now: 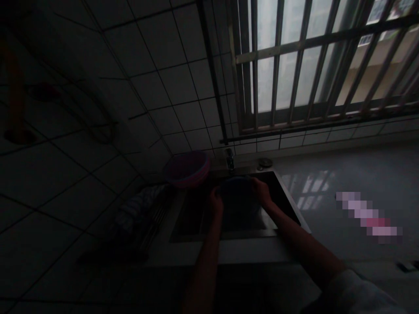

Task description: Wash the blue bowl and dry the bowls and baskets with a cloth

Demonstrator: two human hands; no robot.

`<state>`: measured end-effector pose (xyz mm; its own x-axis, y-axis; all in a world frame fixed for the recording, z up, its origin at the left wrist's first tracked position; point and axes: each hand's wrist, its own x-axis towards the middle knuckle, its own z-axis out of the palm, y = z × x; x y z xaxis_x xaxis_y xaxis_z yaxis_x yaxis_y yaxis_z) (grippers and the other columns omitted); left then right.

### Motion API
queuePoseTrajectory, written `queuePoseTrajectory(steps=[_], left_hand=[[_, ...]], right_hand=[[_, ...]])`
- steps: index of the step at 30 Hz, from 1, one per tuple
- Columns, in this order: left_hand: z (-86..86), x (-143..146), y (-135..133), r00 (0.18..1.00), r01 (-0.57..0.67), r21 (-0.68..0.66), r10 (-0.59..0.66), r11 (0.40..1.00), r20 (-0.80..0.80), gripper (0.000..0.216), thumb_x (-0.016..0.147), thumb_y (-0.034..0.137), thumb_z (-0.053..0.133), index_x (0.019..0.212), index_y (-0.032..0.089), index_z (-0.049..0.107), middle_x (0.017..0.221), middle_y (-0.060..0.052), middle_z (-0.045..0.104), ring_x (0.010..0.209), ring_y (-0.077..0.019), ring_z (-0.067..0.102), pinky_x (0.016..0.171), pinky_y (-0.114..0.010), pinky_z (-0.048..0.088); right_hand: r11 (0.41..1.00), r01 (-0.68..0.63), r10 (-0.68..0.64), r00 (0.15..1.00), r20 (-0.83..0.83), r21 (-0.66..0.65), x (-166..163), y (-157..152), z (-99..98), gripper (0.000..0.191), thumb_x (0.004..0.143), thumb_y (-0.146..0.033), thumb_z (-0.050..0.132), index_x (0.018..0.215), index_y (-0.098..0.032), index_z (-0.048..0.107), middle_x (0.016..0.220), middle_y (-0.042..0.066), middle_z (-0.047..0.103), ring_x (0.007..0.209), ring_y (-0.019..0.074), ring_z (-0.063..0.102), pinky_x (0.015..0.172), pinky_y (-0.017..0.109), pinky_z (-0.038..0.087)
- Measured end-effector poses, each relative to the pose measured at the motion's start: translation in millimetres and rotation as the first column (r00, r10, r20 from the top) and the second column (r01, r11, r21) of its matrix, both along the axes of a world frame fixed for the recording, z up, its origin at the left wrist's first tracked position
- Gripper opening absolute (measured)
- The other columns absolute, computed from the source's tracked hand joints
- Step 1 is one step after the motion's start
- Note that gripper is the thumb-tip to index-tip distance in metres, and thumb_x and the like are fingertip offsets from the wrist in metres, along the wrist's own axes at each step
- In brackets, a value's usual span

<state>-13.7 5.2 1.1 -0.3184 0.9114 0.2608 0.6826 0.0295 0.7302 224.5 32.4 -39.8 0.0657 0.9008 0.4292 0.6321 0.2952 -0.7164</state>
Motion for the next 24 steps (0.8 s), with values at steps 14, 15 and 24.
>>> queuePoseTrajectory(steps=[14, 15, 24], left_hand=[[6.4, 12.0, -4.8, 0.992, 0.107, -0.11, -0.114, 0.988, -0.054, 0.064, 0.098, 0.009, 0.057, 0.16, 0.025, 0.052, 0.145, -0.011, 0.072, 0.132, -0.0226, 0.069, 0.115, -0.037, 0.051], [6.5, 8.7, -4.0, 0.997, 0.053, -0.09, -0.057, 0.995, -0.043, 0.062, 0.1, 0.011, 0.058, 0.16, 0.023, 0.051, 0.146, -0.012, 0.071, 0.133, -0.0232, 0.068, 0.115, -0.037, 0.05], [13.0, 28.9, -8.5, 0.943, 0.252, -0.132, -0.274, 0.959, -0.187, 0.048, 0.098, 0.005, 0.052, 0.134, 0.027, 0.075, 0.141, -0.005, 0.074, 0.131, -0.0207, 0.069, 0.119, -0.034, 0.046]], right_hand=[[0.979, -0.204, 0.203, 0.973, 0.111, -0.003, -24.0, -8.8, 11.3, 0.044, 0.096, -0.008, 0.054, 0.132, -0.025, 0.074, 0.131, 0.007, 0.078, 0.117, 0.0227, 0.076, 0.104, 0.034, 0.059], [0.99, -0.132, 0.135, 0.987, 0.091, -0.04, -16.9, -7.6, 10.8, 0.042, 0.098, -0.01, 0.054, 0.132, -0.026, 0.074, 0.126, 0.007, 0.08, 0.113, 0.0232, 0.077, 0.1, 0.033, 0.06], [0.965, -0.263, 0.258, 0.937, 0.234, -0.011, -29.4, -14.8, 8.3, 0.052, 0.094, -0.002, 0.053, 0.137, -0.023, 0.072, 0.136, 0.008, 0.076, 0.123, 0.0206, 0.073, 0.109, 0.031, 0.055]])
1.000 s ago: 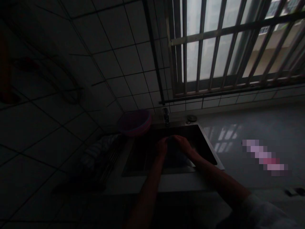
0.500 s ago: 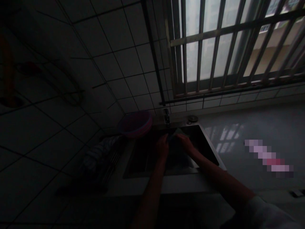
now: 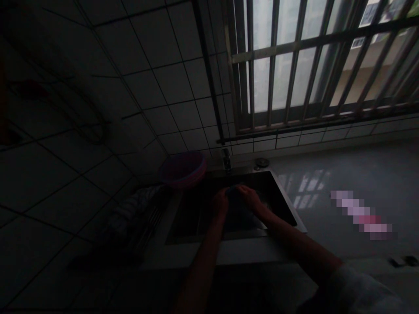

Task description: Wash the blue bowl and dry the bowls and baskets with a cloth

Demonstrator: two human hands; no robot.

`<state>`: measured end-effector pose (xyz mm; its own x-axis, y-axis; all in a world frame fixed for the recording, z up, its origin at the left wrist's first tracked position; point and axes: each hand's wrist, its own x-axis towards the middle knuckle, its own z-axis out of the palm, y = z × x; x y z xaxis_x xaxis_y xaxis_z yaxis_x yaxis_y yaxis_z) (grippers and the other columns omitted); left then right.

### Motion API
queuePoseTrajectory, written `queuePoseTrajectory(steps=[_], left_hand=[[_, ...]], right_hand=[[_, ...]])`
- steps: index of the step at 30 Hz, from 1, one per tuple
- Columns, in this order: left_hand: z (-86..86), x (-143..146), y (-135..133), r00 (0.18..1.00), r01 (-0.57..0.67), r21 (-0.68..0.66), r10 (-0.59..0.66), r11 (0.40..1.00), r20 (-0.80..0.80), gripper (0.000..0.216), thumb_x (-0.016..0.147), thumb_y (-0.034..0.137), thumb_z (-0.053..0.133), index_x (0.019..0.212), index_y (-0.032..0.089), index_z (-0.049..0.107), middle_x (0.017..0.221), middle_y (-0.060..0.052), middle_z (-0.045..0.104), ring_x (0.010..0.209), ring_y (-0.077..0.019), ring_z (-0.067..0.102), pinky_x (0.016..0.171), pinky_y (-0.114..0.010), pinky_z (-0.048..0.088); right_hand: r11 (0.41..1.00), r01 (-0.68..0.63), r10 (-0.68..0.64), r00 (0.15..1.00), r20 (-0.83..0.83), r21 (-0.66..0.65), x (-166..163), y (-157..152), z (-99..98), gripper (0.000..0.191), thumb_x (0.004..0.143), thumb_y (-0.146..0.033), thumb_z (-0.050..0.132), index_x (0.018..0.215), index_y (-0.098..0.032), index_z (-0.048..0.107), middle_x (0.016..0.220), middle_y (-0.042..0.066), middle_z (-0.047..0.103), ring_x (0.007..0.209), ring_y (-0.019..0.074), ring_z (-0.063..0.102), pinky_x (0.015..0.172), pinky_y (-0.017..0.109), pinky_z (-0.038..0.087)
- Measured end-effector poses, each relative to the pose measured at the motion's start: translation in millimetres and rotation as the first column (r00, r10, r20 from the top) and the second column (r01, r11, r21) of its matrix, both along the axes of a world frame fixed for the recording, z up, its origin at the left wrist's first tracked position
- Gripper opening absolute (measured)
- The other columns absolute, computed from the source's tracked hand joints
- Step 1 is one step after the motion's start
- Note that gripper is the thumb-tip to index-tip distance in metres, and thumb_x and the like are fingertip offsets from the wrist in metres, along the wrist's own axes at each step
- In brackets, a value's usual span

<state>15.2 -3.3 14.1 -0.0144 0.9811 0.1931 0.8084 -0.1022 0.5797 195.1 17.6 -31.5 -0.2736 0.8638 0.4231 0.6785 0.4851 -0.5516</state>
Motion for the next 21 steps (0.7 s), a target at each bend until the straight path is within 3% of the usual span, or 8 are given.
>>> queuePoseTrajectory(steps=[2, 5, 7, 12, 15, 17, 21], left_hand=[[1.7, -5.1, -1.3, 1.0, -0.018, -0.003, 0.018, 1.0, 0.013, 0.047, 0.098, 0.005, 0.054, 0.135, 0.026, 0.075, 0.141, -0.006, 0.074, 0.131, -0.0206, 0.069, 0.117, -0.033, 0.047], [2.9, -18.9, -1.5, 0.976, -0.207, 0.022, 0.205, 0.978, 0.074, 0.04, 0.103, 0.013, 0.054, 0.137, 0.022, 0.074, 0.138, -0.012, 0.075, 0.128, -0.024, 0.071, 0.113, -0.036, 0.051], [2.0, -22.8, -0.8, 0.961, -0.263, 0.03, 0.26, 0.964, 0.092, 0.038, 0.105, 0.018, 0.054, 0.137, 0.021, 0.074, 0.136, -0.014, 0.076, 0.127, -0.026, 0.072, 0.112, -0.038, 0.052], [-6.4, -6.5, 2.0, 0.998, -0.045, 0.0, 0.045, 0.999, 0.042, 0.042, 0.1, 0.008, 0.055, 0.133, 0.024, 0.076, 0.137, -0.009, 0.076, 0.126, -0.0212, 0.072, 0.113, -0.032, 0.05], [-11.0, -3.9, 4.6, 0.998, 0.031, -0.003, -0.031, 1.0, 0.046, 0.045, 0.098, 0.004, 0.054, 0.131, 0.025, 0.077, 0.137, -0.005, 0.077, 0.125, -0.0189, 0.072, 0.114, -0.03, 0.049], [-11.8, -11.6, 6.7, 0.997, -0.038, 0.006, 0.037, 0.999, 0.072, 0.044, 0.099, 0.005, 0.054, 0.132, 0.024, 0.076, 0.137, -0.006, 0.077, 0.127, -0.0196, 0.071, 0.114, -0.031, 0.05], [-8.6, -28.3, 8.8, 0.948, -0.296, 0.028, 0.29, 0.955, 0.131, 0.038, 0.106, 0.017, 0.051, 0.136, 0.017, 0.073, 0.135, -0.015, 0.076, 0.126, -0.0255, 0.072, 0.112, -0.038, 0.053]], right_hand=[[1.0, 0.007, -0.007, 1.0, -0.027, -0.02, 2.6, 1.6, 1.5, 0.05, 0.096, -0.004, 0.054, 0.137, -0.025, 0.073, 0.135, 0.006, 0.076, 0.121, 0.0205, 0.074, 0.108, 0.031, 0.056], [0.982, 0.171, -0.179, 0.978, -0.103, -0.083, 21.4, 6.2, 1.7, 0.042, 0.102, -0.011, 0.053, 0.137, -0.024, 0.073, 0.132, 0.007, 0.078, 0.117, 0.0228, 0.076, 0.105, 0.035, 0.058], [0.966, 0.237, -0.249, 0.96, -0.126, -0.104, 30.9, 6.6, 0.6, 0.041, 0.103, -0.012, 0.052, 0.136, -0.022, 0.073, 0.13, 0.009, 0.079, 0.115, 0.0239, 0.077, 0.104, 0.036, 0.058], [0.998, 0.061, -0.061, 0.998, -0.034, 0.001, 11.3, -2.8, -0.6, 0.052, 0.095, -0.003, 0.05, 0.14, -0.019, 0.07, 0.137, 0.012, 0.075, 0.124, 0.0221, 0.072, 0.11, 0.034, 0.055], [1.0, -0.027, 0.027, 1.0, 0.013, -0.005, 0.7, -2.3, 1.1, 0.053, 0.093, -0.003, 0.052, 0.137, -0.022, 0.072, 0.138, 0.009, 0.075, 0.126, 0.0216, 0.071, 0.111, 0.034, 0.055], [0.999, 0.038, -0.039, 0.998, -0.051, -0.022, 8.0, 2.5, 1.7, 0.05, 0.095, -0.006, 0.052, 0.136, -0.025, 0.072, 0.134, 0.007, 0.077, 0.12, 0.0208, 0.074, 0.106, 0.033, 0.057], [0.95, 0.287, -0.305, 0.937, -0.17, -0.123, 36.6, 11.0, -1.3, 0.036, 0.101, -0.015, 0.052, 0.128, -0.022, 0.075, 0.116, 0.009, 0.082, 0.103, 0.0244, 0.079, 0.092, 0.033, 0.06]])
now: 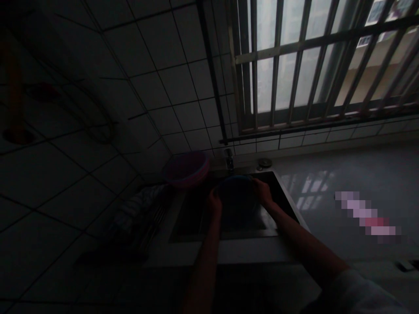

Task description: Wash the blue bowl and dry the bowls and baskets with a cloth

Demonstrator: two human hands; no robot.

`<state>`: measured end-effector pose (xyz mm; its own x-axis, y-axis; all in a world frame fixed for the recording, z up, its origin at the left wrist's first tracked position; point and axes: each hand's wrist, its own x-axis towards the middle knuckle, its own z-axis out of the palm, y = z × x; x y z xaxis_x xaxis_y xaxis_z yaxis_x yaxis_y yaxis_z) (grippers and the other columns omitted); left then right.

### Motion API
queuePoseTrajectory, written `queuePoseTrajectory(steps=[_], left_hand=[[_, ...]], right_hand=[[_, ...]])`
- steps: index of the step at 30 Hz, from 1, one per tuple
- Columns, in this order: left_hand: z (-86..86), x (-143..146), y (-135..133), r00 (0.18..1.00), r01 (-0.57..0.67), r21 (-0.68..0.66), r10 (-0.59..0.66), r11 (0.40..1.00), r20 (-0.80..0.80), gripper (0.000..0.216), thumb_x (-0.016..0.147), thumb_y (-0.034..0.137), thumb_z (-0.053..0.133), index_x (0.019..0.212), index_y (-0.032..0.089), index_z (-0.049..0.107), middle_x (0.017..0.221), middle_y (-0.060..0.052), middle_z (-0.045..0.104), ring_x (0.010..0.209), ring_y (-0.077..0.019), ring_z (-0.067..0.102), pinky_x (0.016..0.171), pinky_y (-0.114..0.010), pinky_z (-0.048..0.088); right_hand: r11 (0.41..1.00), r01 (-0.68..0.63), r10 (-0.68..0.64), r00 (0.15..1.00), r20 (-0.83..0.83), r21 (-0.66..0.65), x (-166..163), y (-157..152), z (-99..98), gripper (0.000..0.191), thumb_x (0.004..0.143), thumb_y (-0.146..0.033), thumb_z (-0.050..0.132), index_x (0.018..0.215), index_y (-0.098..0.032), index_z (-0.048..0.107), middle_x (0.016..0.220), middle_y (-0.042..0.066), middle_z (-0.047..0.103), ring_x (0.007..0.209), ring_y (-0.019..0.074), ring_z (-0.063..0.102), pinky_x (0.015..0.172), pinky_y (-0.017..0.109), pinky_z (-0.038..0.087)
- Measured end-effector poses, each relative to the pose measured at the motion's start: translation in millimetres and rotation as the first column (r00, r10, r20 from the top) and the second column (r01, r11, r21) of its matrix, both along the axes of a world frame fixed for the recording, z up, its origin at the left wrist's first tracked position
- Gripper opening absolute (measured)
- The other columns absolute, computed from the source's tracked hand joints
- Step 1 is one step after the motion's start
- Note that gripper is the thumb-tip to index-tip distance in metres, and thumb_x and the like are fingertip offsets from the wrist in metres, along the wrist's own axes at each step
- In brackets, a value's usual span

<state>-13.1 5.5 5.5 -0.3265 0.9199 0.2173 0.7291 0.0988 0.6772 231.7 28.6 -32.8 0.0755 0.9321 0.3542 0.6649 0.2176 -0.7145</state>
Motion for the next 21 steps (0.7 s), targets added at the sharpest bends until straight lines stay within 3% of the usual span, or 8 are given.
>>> queuePoseTrajectory(steps=[3, 7, 9, 11, 14, 16, 21], left_hand=[[2.7, 5.5, -2.4, 0.995, 0.089, 0.023, -0.088, 0.996, -0.036, 0.041, 0.104, 0.014, 0.052, 0.139, 0.02, 0.072, 0.138, -0.012, 0.075, 0.127, -0.0242, 0.071, 0.114, -0.037, 0.051], [3.9, 22.3, -6.7, 0.944, 0.316, -0.03, -0.317, 0.948, -0.088, 0.049, 0.097, 0.003, 0.051, 0.134, 0.024, 0.075, 0.139, -0.006, 0.075, 0.128, -0.0193, 0.07, 0.118, -0.033, 0.048], [3.3, 22.3, -6.9, 0.935, 0.345, -0.05, -0.348, 0.937, -0.071, 0.048, 0.097, 0.004, 0.052, 0.133, 0.025, 0.076, 0.137, -0.004, 0.076, 0.126, -0.0192, 0.071, 0.116, -0.032, 0.05], [2.4, 15.4, -4.9, 0.963, 0.267, -0.044, -0.268, 0.963, -0.037, 0.046, 0.097, 0.007, 0.053, 0.132, 0.025, 0.076, 0.136, -0.006, 0.077, 0.125, -0.0201, 0.072, 0.114, -0.033, 0.051], [0.6, 0.8, 0.5, 0.999, 0.03, -0.021, -0.029, 0.999, 0.027, 0.038, 0.103, 0.016, 0.051, 0.132, 0.018, 0.075, 0.134, -0.014, 0.077, 0.127, -0.0245, 0.071, 0.112, -0.035, 0.052], [-1.2, -5.8, 3.5, 0.997, -0.066, -0.01, 0.066, 0.998, 0.048, 0.036, 0.105, 0.021, 0.051, 0.132, 0.014, 0.074, 0.134, -0.019, 0.076, 0.129, -0.0277, 0.07, 0.112, -0.038, 0.051], [-3.0, -5.7, 1.6, 0.998, -0.055, 0.189, 0.058, 0.98, -0.009, 0.046, 0.097, 0.012, 0.058, 0.143, 0.013, 0.063, 0.15, -0.02, 0.064, 0.145, -0.0261, 0.057, 0.124, -0.039, 0.041]], right_hand=[[1.0, -0.013, 0.013, 0.999, 0.043, -0.008, 0.9, -2.7, -2.5, 0.036, 0.101, -0.013, 0.05, 0.125, -0.021, 0.075, 0.115, 0.01, 0.081, 0.102, 0.0242, 0.078, 0.092, 0.033, 0.06], [0.967, -0.247, 0.234, 0.957, 0.171, 0.058, -25.1, -11.3, -1.0, 0.048, 0.095, -0.006, 0.051, 0.135, -0.023, 0.072, 0.132, 0.009, 0.077, 0.116, 0.0205, 0.075, 0.103, 0.031, 0.058], [0.943, -0.325, 0.307, 0.933, 0.189, 0.07, -32.0, -12.3, 1.0, 0.051, 0.093, -0.005, 0.053, 0.136, -0.025, 0.072, 0.136, 0.007, 0.076, 0.12, 0.0203, 0.073, 0.107, 0.032, 0.056], [0.955, -0.285, 0.273, 0.954, 0.128, 0.085, -28.3, -10.1, 2.5, 0.05, 0.094, -0.006, 0.052, 0.135, -0.026, 0.073, 0.136, 0.006, 0.076, 0.121, 0.021, 0.074, 0.108, 0.034, 0.056], [0.995, -0.082, 0.083, 0.997, -0.011, 0.054, -10.4, -4.5, 2.6, 0.041, 0.099, -0.014, 0.051, 0.131, -0.023, 0.074, 0.122, 0.008, 0.081, 0.11, 0.0243, 0.077, 0.098, 0.034, 0.059], [1.0, -0.01, 0.01, 0.999, -0.031, 0.019, -0.4, -2.2, 2.0, 0.036, 0.101, -0.018, 0.051, 0.128, -0.023, 0.075, 0.115, 0.009, 0.082, 0.104, 0.0254, 0.078, 0.092, 0.033, 0.059], [1.0, -0.013, 0.012, 0.999, 0.039, 0.023, -1.2, -2.7, 4.0, 0.04, 0.105, -0.017, 0.044, 0.135, -0.021, 0.071, 0.131, 0.011, 0.077, 0.114, 0.0247, 0.076, 0.099, 0.035, 0.058]])
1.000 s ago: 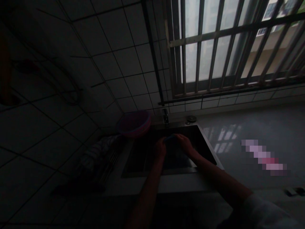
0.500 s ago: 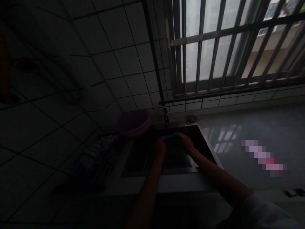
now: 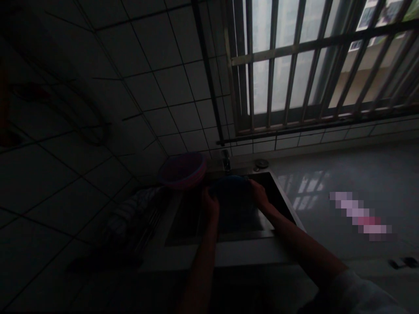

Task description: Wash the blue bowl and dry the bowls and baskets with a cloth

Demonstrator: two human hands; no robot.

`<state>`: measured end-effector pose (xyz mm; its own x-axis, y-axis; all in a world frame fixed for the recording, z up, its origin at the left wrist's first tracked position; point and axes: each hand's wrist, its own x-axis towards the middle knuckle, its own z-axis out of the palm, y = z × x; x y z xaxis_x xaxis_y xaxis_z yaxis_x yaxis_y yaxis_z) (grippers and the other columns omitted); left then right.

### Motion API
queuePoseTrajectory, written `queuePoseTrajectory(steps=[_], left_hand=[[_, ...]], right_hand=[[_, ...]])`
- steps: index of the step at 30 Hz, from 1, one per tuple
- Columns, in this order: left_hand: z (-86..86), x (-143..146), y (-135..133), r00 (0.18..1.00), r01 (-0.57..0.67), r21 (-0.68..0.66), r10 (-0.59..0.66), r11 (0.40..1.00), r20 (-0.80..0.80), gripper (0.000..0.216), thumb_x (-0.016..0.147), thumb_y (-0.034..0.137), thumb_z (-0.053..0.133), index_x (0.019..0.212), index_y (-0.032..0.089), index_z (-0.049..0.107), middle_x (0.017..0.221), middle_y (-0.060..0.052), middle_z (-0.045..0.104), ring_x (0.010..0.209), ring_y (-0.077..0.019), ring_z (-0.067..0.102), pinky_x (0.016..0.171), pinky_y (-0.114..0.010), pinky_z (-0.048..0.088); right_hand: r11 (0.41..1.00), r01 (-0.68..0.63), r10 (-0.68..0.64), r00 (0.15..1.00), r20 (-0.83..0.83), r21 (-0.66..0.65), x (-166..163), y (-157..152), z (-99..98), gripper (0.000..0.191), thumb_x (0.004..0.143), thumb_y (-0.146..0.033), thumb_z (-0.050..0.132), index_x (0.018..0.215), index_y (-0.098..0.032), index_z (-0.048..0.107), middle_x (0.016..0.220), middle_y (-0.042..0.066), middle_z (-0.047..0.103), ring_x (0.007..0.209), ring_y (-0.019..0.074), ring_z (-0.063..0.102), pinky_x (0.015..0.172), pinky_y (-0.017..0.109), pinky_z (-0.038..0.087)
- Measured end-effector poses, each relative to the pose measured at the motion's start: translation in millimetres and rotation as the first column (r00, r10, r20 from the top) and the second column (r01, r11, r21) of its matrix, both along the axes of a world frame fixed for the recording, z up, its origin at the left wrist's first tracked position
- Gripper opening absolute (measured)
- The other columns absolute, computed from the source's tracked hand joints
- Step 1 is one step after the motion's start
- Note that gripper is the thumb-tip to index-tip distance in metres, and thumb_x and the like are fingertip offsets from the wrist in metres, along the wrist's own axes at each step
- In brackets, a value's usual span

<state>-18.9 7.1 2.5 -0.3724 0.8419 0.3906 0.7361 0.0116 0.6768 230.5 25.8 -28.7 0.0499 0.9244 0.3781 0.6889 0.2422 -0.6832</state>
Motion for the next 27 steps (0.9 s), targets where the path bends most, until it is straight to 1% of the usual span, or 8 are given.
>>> queuePoseTrajectory(steps=[4, 7, 9, 13, 16, 23, 25, 27], left_hand=[[6.3, 13.9, -7.5, 0.982, 0.138, 0.065, -0.128, 0.988, -0.141, 0.053, 0.096, 0.012, 0.062, 0.149, 0.018, 0.06, 0.159, -0.015, 0.057, 0.152, -0.0255, 0.049, 0.129, -0.042, 0.035], [9.4, 26.0, -10.3, 0.927, 0.314, -0.124, -0.332, 0.941, -0.175, 0.047, 0.097, 0.013, 0.064, 0.143, 0.022, 0.068, 0.148, -0.011, 0.069, 0.14, -0.025, 0.062, 0.124, -0.04, 0.042], [8.8, 27.8, -9.4, 0.919, 0.35, -0.247, -0.383, 0.904, -0.1, 0.044, 0.099, 0.014, 0.063, 0.14, 0.025, 0.071, 0.14, -0.009, 0.075, 0.129, -0.0238, 0.07, 0.116, -0.037, 0.049], [6.4, 14.7, -4.5, 0.979, 0.203, -0.225, -0.198, 0.953, 0.046, 0.05, 0.102, 0.019, 0.064, 0.152, 0.023, 0.062, 0.141, -0.012, 0.074, 0.126, -0.0222, 0.073, 0.109, -0.033, 0.053], [7.3, 9.4, -4.1, 0.991, 0.13, -0.208, -0.124, 0.969, 0.043, 0.037, 0.106, 0.025, 0.059, 0.14, 0.019, 0.072, 0.138, -0.015, 0.075, 0.126, -0.0239, 0.072, 0.11, -0.034, 0.052], [6.4, 26.0, -9.1, 0.922, 0.359, -0.245, -0.383, 0.9, -0.057, 0.038, 0.101, 0.012, 0.06, 0.132, 0.028, 0.077, 0.137, -0.005, 0.077, 0.128, -0.0214, 0.071, 0.114, -0.032, 0.049], [5.5, 20.2, -7.0, 0.936, 0.328, -0.239, -0.348, 0.914, -0.045, 0.038, 0.101, 0.011, 0.06, 0.131, 0.027, 0.077, 0.137, -0.005, 0.077, 0.127, -0.0214, 0.072, 0.113, -0.031, 0.05], [5.4, 10.6, -3.7, 0.979, 0.194, -0.218, -0.203, 0.956, -0.017, 0.036, 0.103, 0.015, 0.058, 0.133, 0.022, 0.076, 0.136, -0.01, 0.077, 0.125, -0.0238, 0.072, 0.111, -0.033, 0.052]], right_hand=[[0.996, -0.087, 0.086, 0.993, 0.08, 0.016, -17.4, -5.0, 2.9, 0.048, 0.1, -0.009, 0.047, 0.14, -0.024, 0.068, 0.135, 0.008, 0.076, 0.117, 0.0213, 0.075, 0.102, 0.033, 0.058], [0.954, -0.298, 0.291, 0.945, 0.148, 0.03, -32.1, -9.3, 4.0, 0.05, 0.095, -0.005, 0.051, 0.137, -0.024, 0.072, 0.133, 0.007, 0.077, 0.117, 0.0203, 0.075, 0.105, 0.032, 0.058], [0.924, -0.381, 0.372, 0.916, 0.148, 0.04, -35.1, -9.2, 4.3, 0.048, 0.096, -0.006, 0.053, 0.135, -0.025, 0.074, 0.133, 0.006, 0.077, 0.119, 0.0204, 0.075, 0.107, 0.032, 0.057], [0.985, -0.171, 0.171, 0.985, 0.021, 0.007, -15.2, -1.7, 2.7, 0.038, 0.101, -0.015, 0.057, 0.132, -0.025, 0.076, 0.129, 0.007, 0.079, 0.115, 0.0235, 0.077, 0.104, 0.035, 0.059], [0.999, -0.036, 0.036, 0.999, -0.013, -0.019, -0.1, 0.1, 0.1, 0.038, 0.103, -0.017, 0.055, 0.134, -0.024, 0.075, 0.129, 0.008, 0.079, 0.116, 0.0251, 0.077, 0.104, 0.037, 0.059], [0.967, -0.256, 0.253, 0.959, 0.127, 0.006, -25.3, -10.2, 1.5, 0.051, 0.096, -0.005, 0.052, 0.137, -0.025, 0.074, 0.133, 0.008, 0.077, 0.118, 0.0222, 0.075, 0.105, 0.032, 0.057], [0.972, -0.236, 0.234, 0.967, 0.095, 0.003, -22.2, -6.4, 1.3, 0.046, 0.097, -0.007, 0.053, 0.133, -0.025, 0.076, 0.13, 0.008, 0.079, 0.115, 0.0238, 0.076, 0.103, 0.034, 0.058], [0.99, -0.138, 0.138, 0.99, 0.022, 0.003, -10.1, -0.8, -0.6, 0.04, 0.1, -0.013, 0.054, 0.131, -0.025, 0.077, 0.126, 0.008, 0.08, 0.112, 0.0262, 0.077, 0.099, 0.036, 0.059]])
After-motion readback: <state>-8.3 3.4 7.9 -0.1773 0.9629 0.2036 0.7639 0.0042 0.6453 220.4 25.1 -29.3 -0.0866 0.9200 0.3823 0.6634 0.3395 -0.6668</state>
